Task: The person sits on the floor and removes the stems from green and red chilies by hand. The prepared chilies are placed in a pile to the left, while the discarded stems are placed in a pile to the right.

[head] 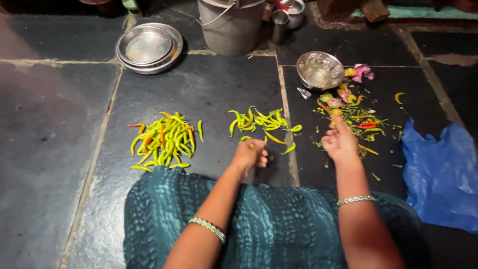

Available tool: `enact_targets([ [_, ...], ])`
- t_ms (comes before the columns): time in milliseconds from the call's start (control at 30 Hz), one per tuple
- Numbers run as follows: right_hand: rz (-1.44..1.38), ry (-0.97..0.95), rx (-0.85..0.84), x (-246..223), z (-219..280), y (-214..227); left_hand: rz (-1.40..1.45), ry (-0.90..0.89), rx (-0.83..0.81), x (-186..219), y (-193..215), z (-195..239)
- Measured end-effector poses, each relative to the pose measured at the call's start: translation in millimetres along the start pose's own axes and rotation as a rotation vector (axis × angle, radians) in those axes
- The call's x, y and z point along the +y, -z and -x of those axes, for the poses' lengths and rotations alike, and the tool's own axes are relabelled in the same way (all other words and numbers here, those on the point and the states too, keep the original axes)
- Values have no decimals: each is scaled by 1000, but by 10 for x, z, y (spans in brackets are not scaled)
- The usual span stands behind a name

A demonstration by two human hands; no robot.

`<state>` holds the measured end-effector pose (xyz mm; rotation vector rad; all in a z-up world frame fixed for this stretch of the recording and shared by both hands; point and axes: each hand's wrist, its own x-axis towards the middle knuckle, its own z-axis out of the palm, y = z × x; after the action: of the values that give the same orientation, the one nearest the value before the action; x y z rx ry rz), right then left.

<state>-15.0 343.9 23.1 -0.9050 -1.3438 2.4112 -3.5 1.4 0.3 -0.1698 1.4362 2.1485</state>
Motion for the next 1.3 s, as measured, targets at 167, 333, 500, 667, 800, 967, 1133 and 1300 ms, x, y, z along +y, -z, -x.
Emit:
enact_targets([
  [167,-127,205,408,124,-346,536,75,23,163,19,78,-84],
  [333,667,195,-39,755,-141,144,-78,-30,338,76,143,-24],
  [500,1531,962,-362,969,534,-343,-113,-112,332,107,108,42],
  [667,1430,649,-365,720,843,-644,-184,-160,193,13,26,55],
  [800,856,45,-591,669,971,-798,-631,-515,116,-77,-1,21],
  [967,820,-86,-691,660,1064,-874,-733,-179,-37,-40,-77,95],
  [1133,999,316,-642,684,1253,-1009,-546,-27,-29,115,-125,192],
  [1300,1369,1314,-361,800,1569,-1100,-333,56,8,129,-79,154],
])
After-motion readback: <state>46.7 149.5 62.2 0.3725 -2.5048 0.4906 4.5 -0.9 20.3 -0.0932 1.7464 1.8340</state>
